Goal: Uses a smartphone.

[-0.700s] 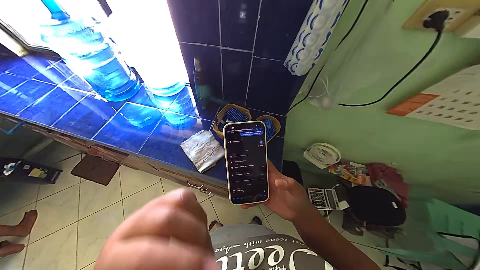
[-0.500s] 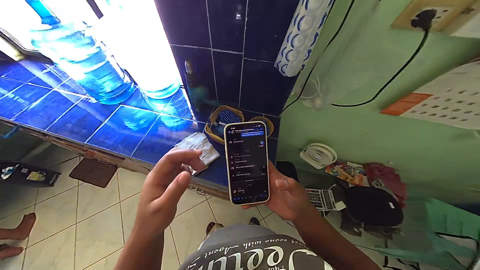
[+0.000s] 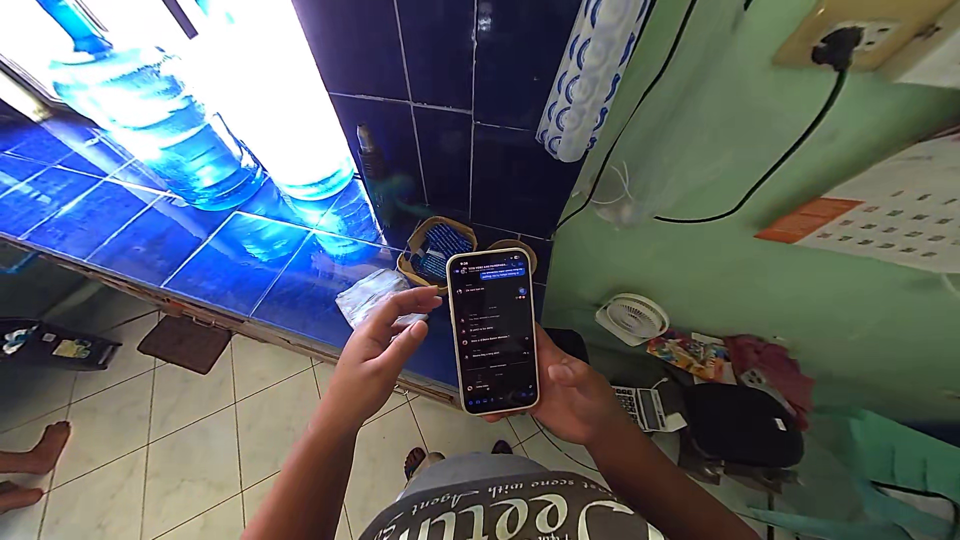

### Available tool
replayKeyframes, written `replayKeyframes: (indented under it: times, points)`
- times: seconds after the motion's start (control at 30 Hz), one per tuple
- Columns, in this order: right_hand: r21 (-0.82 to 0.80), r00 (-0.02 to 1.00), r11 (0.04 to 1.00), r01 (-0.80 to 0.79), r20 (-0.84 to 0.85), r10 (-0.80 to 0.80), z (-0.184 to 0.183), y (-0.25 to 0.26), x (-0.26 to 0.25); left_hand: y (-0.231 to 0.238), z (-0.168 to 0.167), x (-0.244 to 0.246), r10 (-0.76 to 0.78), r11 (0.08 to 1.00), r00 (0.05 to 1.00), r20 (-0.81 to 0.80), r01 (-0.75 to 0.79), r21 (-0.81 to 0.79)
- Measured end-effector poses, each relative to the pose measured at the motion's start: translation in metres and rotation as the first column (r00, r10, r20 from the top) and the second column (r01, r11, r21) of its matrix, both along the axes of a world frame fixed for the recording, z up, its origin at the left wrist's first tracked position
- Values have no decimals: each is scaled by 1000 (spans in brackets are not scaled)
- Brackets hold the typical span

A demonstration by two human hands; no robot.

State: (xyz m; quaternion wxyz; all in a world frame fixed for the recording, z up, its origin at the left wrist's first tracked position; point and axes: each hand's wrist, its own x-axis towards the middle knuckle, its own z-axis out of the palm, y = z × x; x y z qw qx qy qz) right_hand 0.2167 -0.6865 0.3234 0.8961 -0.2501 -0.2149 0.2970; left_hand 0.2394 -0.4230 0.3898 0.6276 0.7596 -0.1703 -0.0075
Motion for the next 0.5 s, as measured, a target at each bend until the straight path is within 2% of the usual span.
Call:
replayKeyframes:
  times: [0.2, 0.5]
  points:
    - [-17, 999, 999, -35, 34, 35, 3, 24, -3, 20, 4, -6, -6, 1000, 1000, 17, 7, -13]
    - [3, 996, 997, -75, 52, 75, 3, 91, -15, 87, 8, -32, 37, 997, 998, 49, -33, -67]
